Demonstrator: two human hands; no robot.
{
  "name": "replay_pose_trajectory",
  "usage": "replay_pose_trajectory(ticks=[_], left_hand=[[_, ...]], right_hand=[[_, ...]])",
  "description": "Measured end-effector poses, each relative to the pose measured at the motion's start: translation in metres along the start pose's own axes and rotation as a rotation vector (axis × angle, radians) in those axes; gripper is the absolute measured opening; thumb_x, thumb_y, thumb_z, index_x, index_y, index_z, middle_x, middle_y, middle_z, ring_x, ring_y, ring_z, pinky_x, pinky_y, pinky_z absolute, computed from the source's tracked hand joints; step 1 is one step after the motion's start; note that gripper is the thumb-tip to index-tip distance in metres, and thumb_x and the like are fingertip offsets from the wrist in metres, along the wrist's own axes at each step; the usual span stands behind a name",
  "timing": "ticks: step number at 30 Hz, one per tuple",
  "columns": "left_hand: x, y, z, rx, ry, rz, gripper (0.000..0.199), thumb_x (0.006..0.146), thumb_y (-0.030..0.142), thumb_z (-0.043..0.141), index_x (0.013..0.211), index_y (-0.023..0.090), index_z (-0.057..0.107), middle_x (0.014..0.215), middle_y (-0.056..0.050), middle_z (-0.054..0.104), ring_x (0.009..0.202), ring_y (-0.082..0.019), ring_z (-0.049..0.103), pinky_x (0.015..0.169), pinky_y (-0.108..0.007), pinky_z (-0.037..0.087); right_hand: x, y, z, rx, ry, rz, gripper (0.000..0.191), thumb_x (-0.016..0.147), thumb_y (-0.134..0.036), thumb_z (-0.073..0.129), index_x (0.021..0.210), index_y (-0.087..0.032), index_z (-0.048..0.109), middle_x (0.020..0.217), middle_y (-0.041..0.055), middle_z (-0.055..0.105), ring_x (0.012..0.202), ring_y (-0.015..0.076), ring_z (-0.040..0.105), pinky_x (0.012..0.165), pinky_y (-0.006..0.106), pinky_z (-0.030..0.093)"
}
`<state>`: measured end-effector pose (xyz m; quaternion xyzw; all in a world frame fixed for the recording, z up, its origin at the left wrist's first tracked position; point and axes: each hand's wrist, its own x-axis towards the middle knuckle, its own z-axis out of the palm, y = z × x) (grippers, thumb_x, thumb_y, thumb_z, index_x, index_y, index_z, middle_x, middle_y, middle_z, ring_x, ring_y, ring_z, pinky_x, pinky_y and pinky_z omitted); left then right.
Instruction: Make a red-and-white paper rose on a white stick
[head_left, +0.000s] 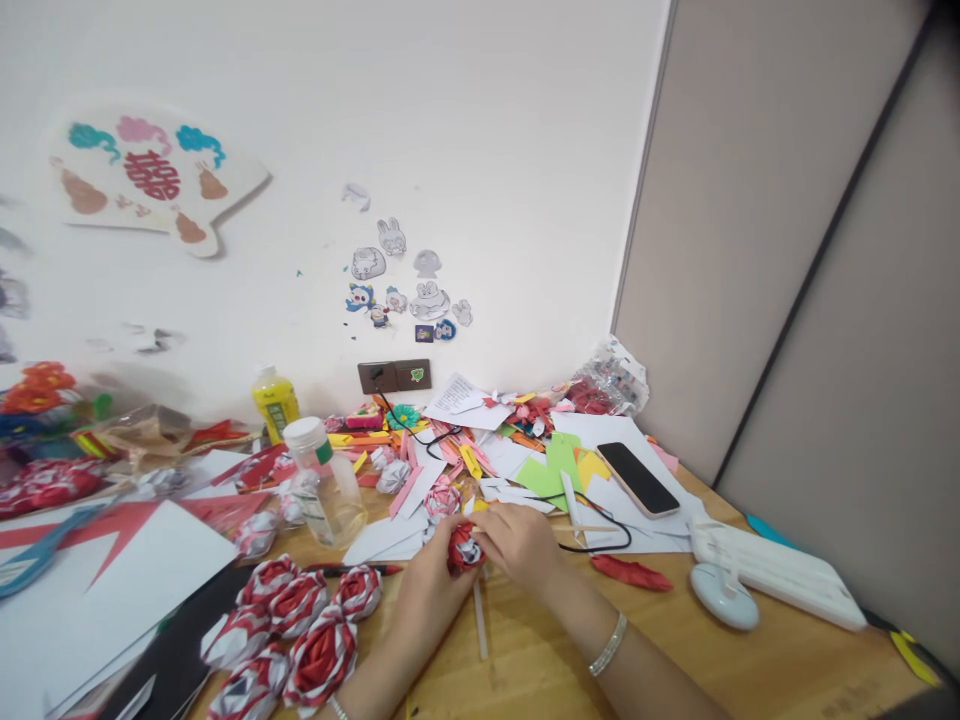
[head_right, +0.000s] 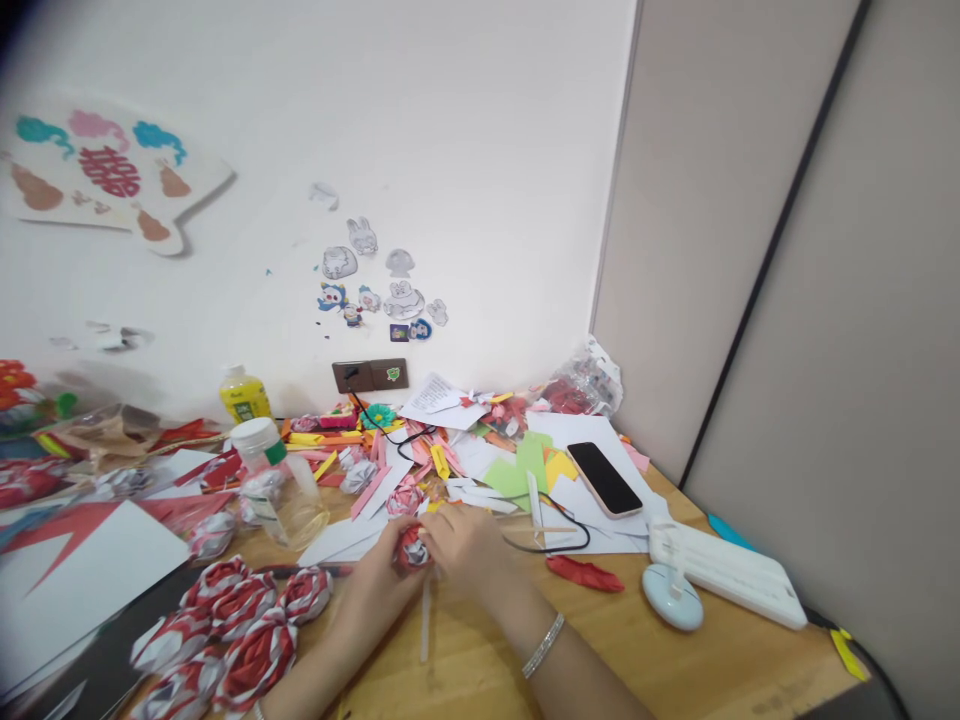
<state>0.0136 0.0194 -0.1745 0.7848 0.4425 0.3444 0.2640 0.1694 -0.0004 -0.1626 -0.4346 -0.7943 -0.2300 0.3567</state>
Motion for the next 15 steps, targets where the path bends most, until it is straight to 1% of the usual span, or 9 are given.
replay_pose_trajectory(ticks=[2,5,11,15], left_hand=[[0.0001,-0.0007,0.0001,-0.001,0.001,0.001,0.038,0.071,0.017,0.053,0.108,0.02,0.049,0.103,-0.006,0.067,0.093,-0.021,0.064,0.083,-0.032,0.047],[0.0006,-0.0015,0.0006,-0.001,0.01,0.012,0.037,0.071,0.017,0.053,0.108,0.02,0.049,0.102,-0.005,0.067,0.092,-0.02,0.064,0.082,-0.031,0.047],[0.0016,0.0007,-0.0002,0.025,0.004,-0.018,0.036,0.072,0.018,0.053,0.107,0.021,0.049,0.098,-0.004,0.068,0.09,-0.02,0.064,0.08,-0.03,0.048],[0.0011,0.0026,-0.0011,0.029,0.017,-0.008,0.036,0.071,0.019,0.054,0.107,0.021,0.049,0.1,-0.005,0.068,0.092,-0.021,0.064,0.082,-0.031,0.048]], right_hand=[[0.0004,-0.0004,0.0004,0.022,0.012,0.029,0.023,0.097,-0.026,0.035,0.087,-0.019,0.055,0.074,0.0022,0.06,0.066,0.0155,0.055,0.057,0.027,0.035],[0.0004,-0.0005,0.0016,0.035,0.007,0.035,0.028,0.097,-0.026,0.033,0.079,-0.019,0.054,0.07,0.0017,0.059,0.064,0.0157,0.054,0.057,0.028,0.035],[-0.0006,0.0009,0.0034,0.023,-0.02,0.027,0.025,0.097,-0.026,0.036,0.081,-0.019,0.054,0.072,0.0023,0.06,0.066,0.0154,0.055,0.057,0.027,0.035],[-0.0033,0.0024,0.0066,-0.042,-0.034,-0.013,0.022,0.095,-0.021,0.038,0.079,-0.018,0.052,0.07,0.0018,0.057,0.064,0.0149,0.053,0.055,0.026,0.033]])
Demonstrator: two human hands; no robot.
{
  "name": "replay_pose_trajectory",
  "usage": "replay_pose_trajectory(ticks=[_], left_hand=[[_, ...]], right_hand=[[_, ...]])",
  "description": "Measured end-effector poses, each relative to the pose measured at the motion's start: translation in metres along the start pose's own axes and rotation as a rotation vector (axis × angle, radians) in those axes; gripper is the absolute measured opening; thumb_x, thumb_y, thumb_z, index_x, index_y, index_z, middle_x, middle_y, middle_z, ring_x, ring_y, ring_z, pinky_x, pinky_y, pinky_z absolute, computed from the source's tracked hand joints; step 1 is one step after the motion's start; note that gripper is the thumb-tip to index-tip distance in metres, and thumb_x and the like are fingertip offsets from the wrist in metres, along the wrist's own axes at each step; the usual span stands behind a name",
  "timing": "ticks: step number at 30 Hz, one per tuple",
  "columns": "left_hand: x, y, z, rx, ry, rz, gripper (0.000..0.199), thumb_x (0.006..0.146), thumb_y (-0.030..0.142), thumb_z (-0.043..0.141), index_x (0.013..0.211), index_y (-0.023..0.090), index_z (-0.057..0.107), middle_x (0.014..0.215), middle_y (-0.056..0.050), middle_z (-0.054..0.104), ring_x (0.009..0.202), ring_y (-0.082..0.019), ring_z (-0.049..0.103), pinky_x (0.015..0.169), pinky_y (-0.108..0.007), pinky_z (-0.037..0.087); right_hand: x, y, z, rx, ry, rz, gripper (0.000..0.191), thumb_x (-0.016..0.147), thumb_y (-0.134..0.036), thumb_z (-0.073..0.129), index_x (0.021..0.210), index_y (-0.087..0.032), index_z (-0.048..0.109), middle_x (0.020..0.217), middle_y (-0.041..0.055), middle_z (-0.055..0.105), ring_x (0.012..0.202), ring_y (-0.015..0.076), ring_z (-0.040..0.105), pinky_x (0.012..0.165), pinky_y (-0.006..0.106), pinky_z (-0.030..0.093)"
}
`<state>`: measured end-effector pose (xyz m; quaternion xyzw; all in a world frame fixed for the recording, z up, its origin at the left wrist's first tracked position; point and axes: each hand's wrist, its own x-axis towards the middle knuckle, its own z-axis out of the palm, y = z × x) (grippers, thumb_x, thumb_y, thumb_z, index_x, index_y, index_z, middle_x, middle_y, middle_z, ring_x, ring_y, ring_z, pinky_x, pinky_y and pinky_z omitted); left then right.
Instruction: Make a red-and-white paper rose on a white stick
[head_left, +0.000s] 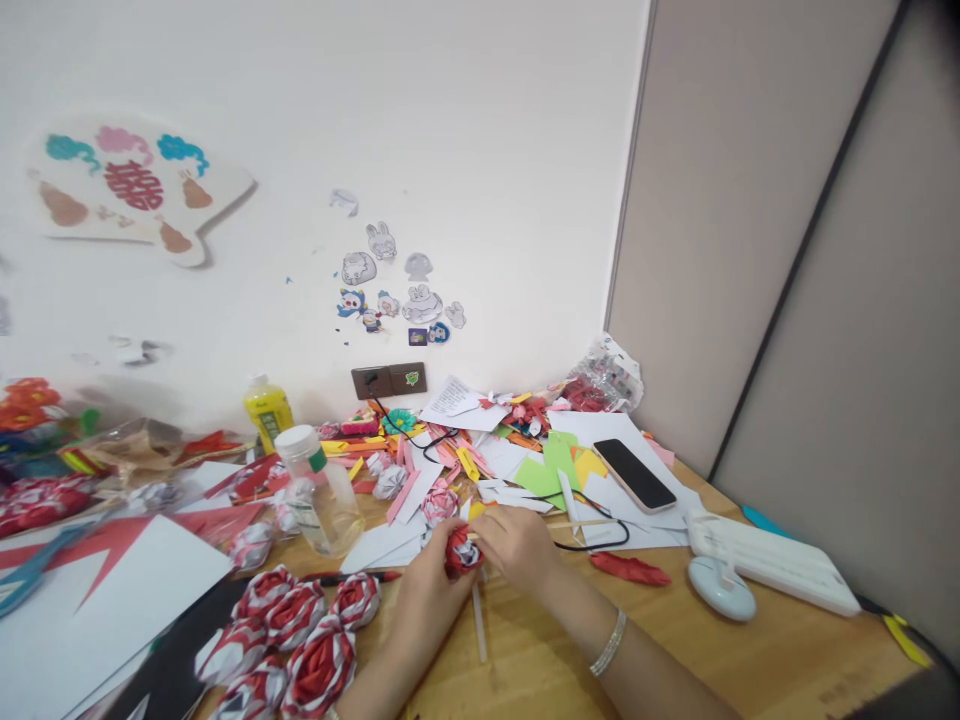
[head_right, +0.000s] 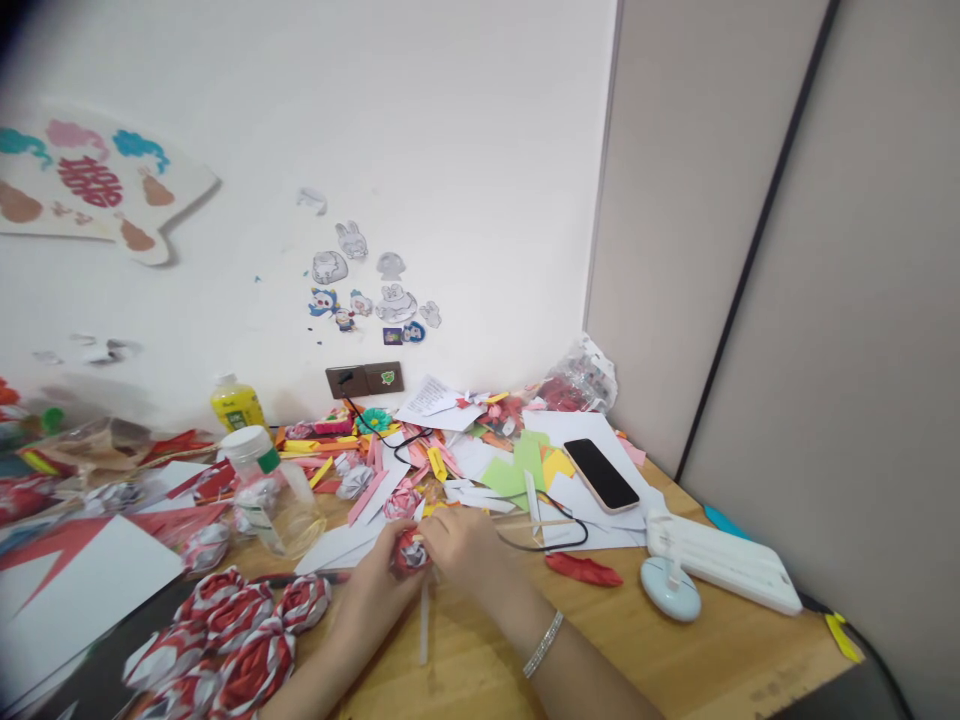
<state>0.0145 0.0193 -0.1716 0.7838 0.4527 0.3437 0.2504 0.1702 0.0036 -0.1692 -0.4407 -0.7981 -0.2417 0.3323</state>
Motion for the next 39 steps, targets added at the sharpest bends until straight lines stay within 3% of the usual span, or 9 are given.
replay_pose_trajectory(ticks=[6,9,12,20,30,39], left_hand=[[0.0,0.0,-0.001,-0.003,-0.018,0.005,0.036,0.071,0.019,0.053,0.107,0.021,0.049,0.1,-0.004,0.068,0.092,-0.02,0.064,0.081,-0.03,0.047],[0.0,-0.001,-0.001,-0.018,-0.017,0.03,0.036,0.071,0.017,0.053,0.107,0.021,0.048,0.102,-0.004,0.067,0.094,-0.02,0.063,0.084,-0.03,0.046],[0.0,-0.001,0.0,-0.016,-0.016,0.03,0.035,0.072,0.018,0.053,0.106,0.02,0.048,0.101,-0.005,0.067,0.093,-0.02,0.063,0.082,-0.03,0.046],[0.0,-0.001,-0.001,-0.021,-0.035,0.022,0.036,0.072,0.017,0.052,0.107,0.02,0.047,0.104,-0.006,0.066,0.095,-0.02,0.062,0.084,-0.031,0.045],[0.0,0.0,-0.001,-0.021,-0.041,0.013,0.033,0.071,0.019,0.052,0.105,0.021,0.049,0.099,-0.005,0.066,0.091,-0.021,0.062,0.081,-0.032,0.045],[0.002,-0.003,-0.001,0.02,-0.046,-0.012,0.038,0.07,0.017,0.052,0.107,0.021,0.049,0.103,-0.005,0.066,0.094,-0.021,0.062,0.082,-0.031,0.045]], right_hand=[[-0.001,0.0,0.003,-0.06,-0.004,-0.054,0.016,0.093,-0.017,0.041,0.082,-0.018,0.054,0.067,0.0006,0.055,0.061,0.0153,0.051,0.054,0.027,0.032],[0.002,-0.002,-0.002,-0.03,0.03,-0.011,0.017,0.095,-0.019,0.038,0.09,-0.018,0.054,0.072,0.0017,0.058,0.063,0.0151,0.052,0.055,0.027,0.032],[0.003,-0.002,-0.005,-0.009,0.032,0.027,0.022,0.096,-0.023,0.035,0.085,-0.018,0.054,0.073,0.0028,0.059,0.066,0.0156,0.053,0.056,0.027,0.033],[-0.002,0.002,0.006,-0.043,-0.025,-0.046,0.016,0.093,-0.017,0.041,0.083,-0.018,0.053,0.069,0.0008,0.056,0.062,0.0153,0.052,0.054,0.027,0.032],[0.001,-0.001,0.0,0.083,0.02,0.056,0.022,0.097,-0.025,0.037,0.085,-0.018,0.055,0.072,0.0011,0.062,0.067,0.0149,0.056,0.058,0.027,0.035],[0.001,-0.002,-0.001,-0.099,-0.005,-0.066,0.02,0.092,-0.014,0.041,0.077,-0.017,0.054,0.066,0.001,0.055,0.059,0.0151,0.05,0.052,0.028,0.03]])
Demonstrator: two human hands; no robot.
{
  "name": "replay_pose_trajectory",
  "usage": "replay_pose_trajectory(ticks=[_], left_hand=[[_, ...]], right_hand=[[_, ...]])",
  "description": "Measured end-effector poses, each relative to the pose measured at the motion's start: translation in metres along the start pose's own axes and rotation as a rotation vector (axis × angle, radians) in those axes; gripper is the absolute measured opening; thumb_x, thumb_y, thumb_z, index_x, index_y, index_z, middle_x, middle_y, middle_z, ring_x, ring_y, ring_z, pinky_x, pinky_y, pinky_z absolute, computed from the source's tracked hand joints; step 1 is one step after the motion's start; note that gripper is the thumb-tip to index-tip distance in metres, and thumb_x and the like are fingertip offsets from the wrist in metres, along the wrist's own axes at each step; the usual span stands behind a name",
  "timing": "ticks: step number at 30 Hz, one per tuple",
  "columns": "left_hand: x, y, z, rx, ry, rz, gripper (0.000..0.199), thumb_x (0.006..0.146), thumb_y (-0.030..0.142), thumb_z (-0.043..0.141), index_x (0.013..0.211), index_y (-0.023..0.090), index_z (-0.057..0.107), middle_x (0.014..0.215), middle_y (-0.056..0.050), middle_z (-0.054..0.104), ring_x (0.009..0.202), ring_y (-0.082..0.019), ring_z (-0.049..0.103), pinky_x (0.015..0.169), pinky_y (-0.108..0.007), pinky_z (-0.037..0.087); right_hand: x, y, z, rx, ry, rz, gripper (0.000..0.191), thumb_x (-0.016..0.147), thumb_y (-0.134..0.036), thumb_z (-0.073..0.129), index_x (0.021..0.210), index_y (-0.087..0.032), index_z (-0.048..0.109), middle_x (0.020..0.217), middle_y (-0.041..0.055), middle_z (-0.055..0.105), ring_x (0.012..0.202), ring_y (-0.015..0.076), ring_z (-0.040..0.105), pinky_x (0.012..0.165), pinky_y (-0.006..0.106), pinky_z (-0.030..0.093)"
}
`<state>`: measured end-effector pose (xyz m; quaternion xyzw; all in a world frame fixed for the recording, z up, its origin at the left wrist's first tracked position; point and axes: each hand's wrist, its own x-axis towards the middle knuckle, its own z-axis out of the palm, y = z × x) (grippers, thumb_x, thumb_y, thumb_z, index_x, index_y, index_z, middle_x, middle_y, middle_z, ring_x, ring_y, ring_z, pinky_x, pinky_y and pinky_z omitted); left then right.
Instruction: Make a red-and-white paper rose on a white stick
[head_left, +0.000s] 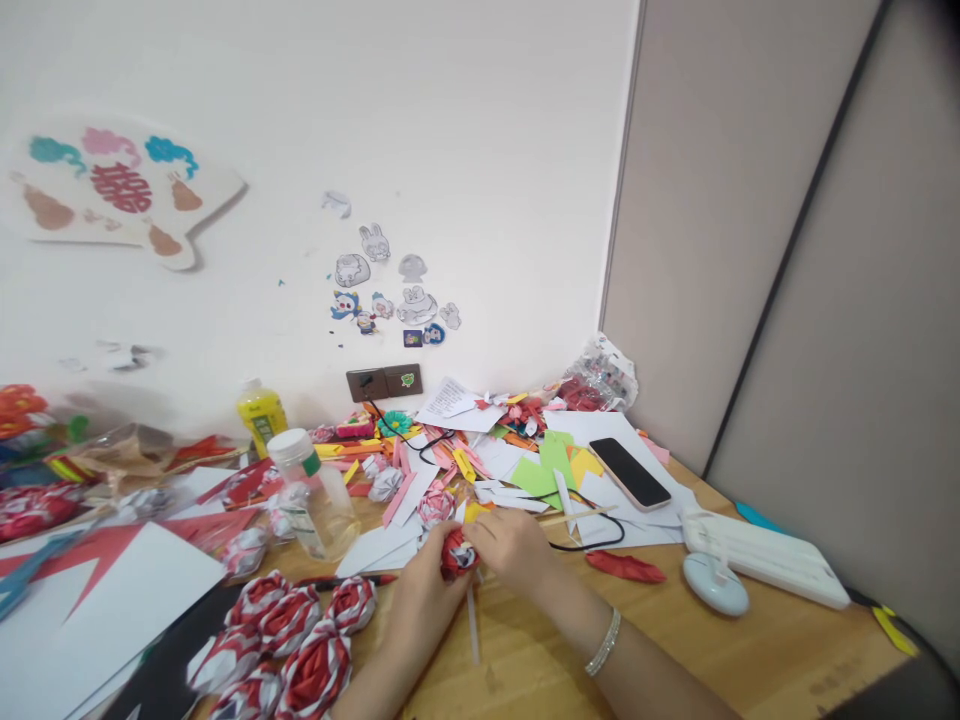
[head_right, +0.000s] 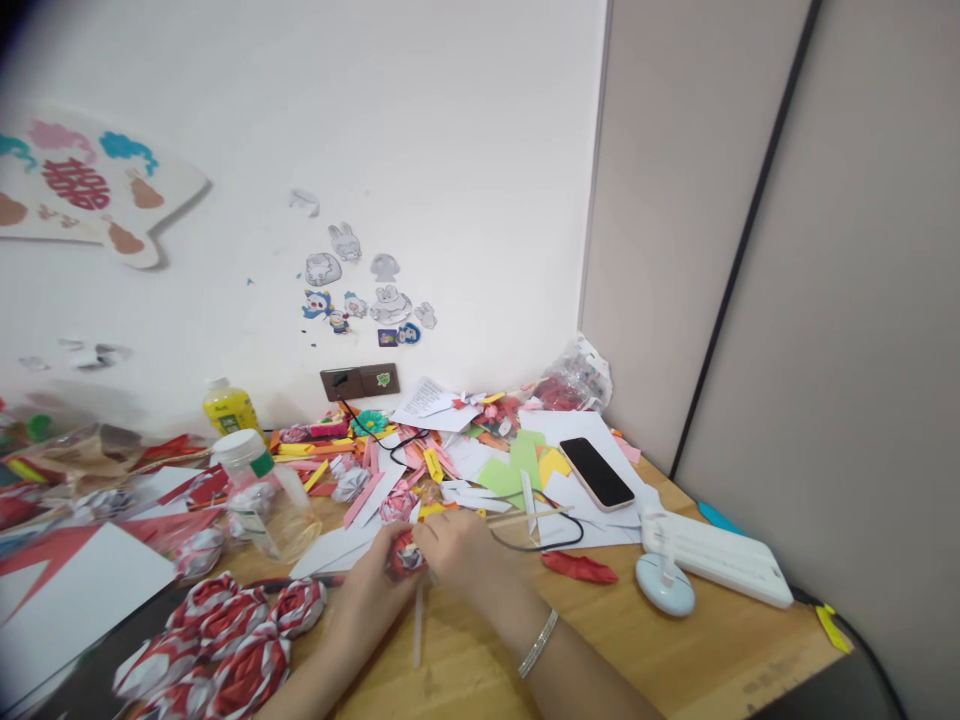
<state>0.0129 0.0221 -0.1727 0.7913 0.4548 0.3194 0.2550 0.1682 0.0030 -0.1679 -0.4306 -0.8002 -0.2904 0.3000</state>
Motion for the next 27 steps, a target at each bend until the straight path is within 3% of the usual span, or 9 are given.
replay_pose_trajectory(ticks=[8,16,20,27], left_hand=[[-0.001,-0.001,0.0,0.002,0.005,0.006,0.038,0.071,0.019,0.053,0.108,0.021,0.048,0.102,-0.005,0.066,0.093,-0.021,0.062,0.081,-0.031,0.045],[-0.001,0.001,-0.001,0.0,0.002,-0.008,0.037,0.072,0.02,0.054,0.108,0.021,0.048,0.102,-0.005,0.067,0.093,-0.021,0.063,0.08,-0.031,0.046],[-0.001,0.002,-0.002,-0.036,0.032,0.011,0.034,0.073,0.022,0.053,0.107,0.022,0.049,0.105,-0.005,0.065,0.096,-0.021,0.062,0.083,-0.032,0.046],[0.0,-0.005,0.001,-0.09,0.088,0.023,0.035,0.07,0.022,0.054,0.105,0.021,0.05,0.1,-0.005,0.066,0.091,-0.022,0.063,0.08,-0.034,0.049]], right_hand=[[0.002,0.002,-0.002,0.045,0.057,0.069,0.022,0.095,-0.024,0.038,0.081,-0.017,0.054,0.07,0.0014,0.057,0.062,0.0156,0.052,0.053,0.029,0.032],[-0.001,0.003,0.002,0.012,0.0,-0.004,0.017,0.092,-0.014,0.041,0.083,-0.017,0.056,0.067,0.0015,0.057,0.059,0.0155,0.052,0.052,0.028,0.033],[0.0,0.006,-0.006,0.11,0.04,0.016,0.018,0.093,-0.021,0.041,0.099,-0.016,0.057,0.074,0.0039,0.062,0.065,0.0163,0.056,0.054,0.027,0.037],[0.001,0.003,-0.009,0.31,0.027,0.081,0.021,0.087,-0.016,0.043,0.097,-0.017,0.062,0.075,0.0039,0.067,0.066,0.0159,0.059,0.06,0.027,0.042]])
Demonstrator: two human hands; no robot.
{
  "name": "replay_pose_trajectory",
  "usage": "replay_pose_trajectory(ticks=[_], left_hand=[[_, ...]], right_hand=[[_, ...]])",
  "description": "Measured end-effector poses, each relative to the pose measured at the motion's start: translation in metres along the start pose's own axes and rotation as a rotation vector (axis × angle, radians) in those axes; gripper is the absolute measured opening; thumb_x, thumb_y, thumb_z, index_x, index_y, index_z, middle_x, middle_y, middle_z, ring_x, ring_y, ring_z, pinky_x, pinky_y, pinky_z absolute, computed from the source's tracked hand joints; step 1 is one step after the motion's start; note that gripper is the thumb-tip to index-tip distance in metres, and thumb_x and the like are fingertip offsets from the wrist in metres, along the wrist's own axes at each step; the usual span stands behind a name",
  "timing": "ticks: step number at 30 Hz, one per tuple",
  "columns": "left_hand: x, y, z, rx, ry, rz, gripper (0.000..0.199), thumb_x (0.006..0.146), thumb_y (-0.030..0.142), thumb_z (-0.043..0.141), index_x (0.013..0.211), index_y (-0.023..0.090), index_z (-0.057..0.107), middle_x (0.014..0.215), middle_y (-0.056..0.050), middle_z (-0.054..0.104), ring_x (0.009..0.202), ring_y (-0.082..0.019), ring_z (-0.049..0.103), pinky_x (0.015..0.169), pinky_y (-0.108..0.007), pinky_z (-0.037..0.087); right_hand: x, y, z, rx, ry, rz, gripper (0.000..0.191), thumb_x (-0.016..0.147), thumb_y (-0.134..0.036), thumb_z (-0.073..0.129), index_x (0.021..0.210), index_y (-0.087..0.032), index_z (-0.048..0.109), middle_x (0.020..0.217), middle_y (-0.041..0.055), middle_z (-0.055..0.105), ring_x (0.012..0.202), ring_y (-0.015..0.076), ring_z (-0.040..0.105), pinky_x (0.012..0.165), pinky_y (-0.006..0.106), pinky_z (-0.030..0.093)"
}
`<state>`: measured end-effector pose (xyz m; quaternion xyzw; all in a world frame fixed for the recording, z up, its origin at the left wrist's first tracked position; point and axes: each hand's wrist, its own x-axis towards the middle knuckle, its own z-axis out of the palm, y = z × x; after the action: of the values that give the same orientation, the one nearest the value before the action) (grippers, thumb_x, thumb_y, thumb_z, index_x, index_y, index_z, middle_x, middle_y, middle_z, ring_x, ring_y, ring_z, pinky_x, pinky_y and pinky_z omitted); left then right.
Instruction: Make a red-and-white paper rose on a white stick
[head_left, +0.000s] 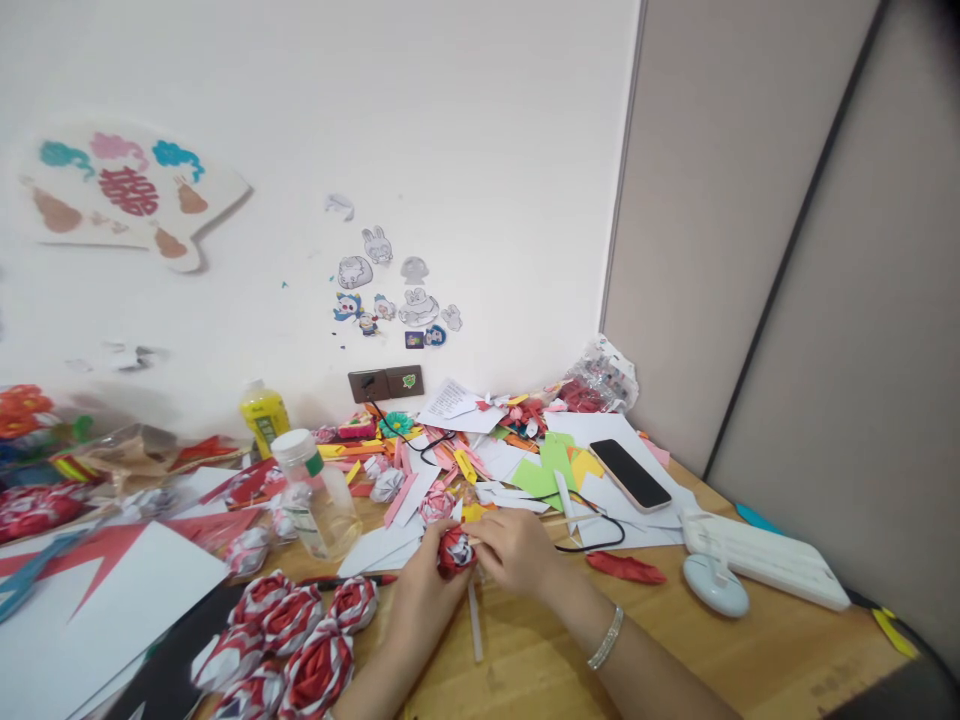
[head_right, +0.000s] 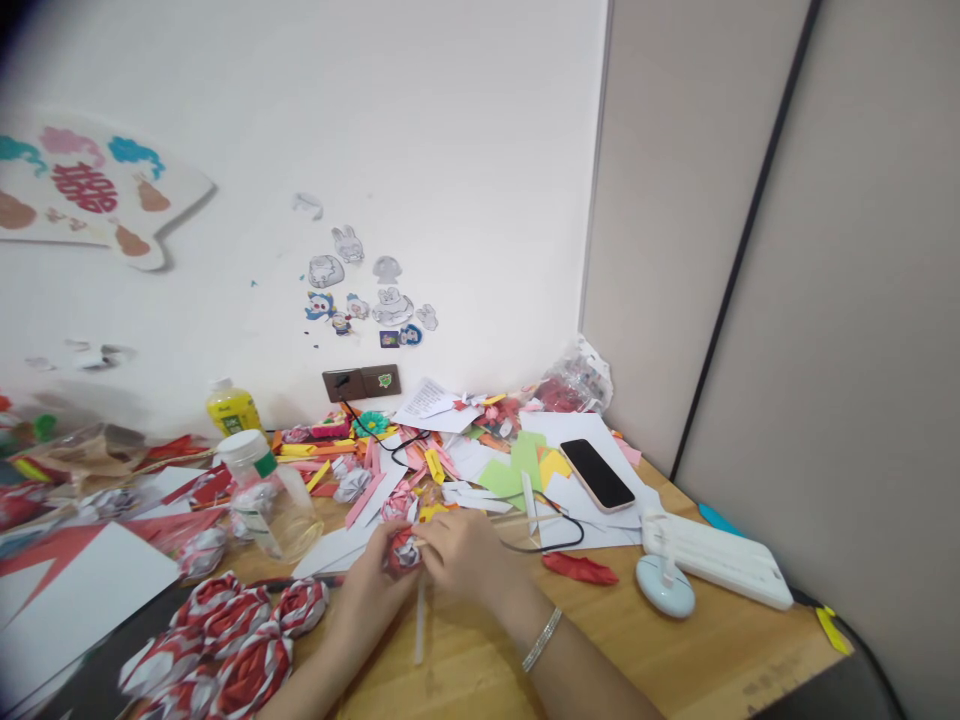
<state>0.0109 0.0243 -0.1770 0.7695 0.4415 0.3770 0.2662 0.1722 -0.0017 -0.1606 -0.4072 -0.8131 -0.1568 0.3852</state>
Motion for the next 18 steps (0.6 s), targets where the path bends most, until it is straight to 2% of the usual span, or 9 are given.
replay_pose_trajectory(ticks=[5,12,18], left_hand=[[0.001,-0.001,0.001,-0.027,-0.009,0.002,0.037,0.072,0.023,0.054,0.108,0.02,0.049,0.106,-0.007,0.065,0.097,-0.022,0.062,0.085,-0.035,0.048],[-0.001,0.006,-0.001,0.11,-0.065,-0.014,0.035,0.073,0.019,0.052,0.108,0.022,0.049,0.101,-0.004,0.067,0.092,-0.021,0.064,0.079,-0.03,0.047],[-0.002,0.01,-0.004,0.145,-0.071,-0.015,0.036,0.073,0.02,0.052,0.109,0.022,0.049,0.101,-0.004,0.068,0.092,-0.02,0.064,0.078,-0.029,0.047]], right_hand=[[-0.001,0.003,0.005,0.083,0.01,0.069,0.02,0.089,-0.018,0.047,0.103,-0.019,0.061,0.084,0.0028,0.07,0.074,0.015,0.064,0.067,0.025,0.044],[0.001,0.002,0.006,-0.023,-0.02,0.097,0.008,0.09,-0.022,0.051,0.088,-0.019,0.059,0.076,-0.0003,0.067,0.07,0.014,0.061,0.062,0.024,0.039],[0.001,0.002,0.007,-0.076,-0.029,0.101,0.01,0.091,-0.024,0.051,0.082,-0.019,0.054,0.073,-0.0013,0.064,0.067,0.0135,0.058,0.059,0.025,0.035]])
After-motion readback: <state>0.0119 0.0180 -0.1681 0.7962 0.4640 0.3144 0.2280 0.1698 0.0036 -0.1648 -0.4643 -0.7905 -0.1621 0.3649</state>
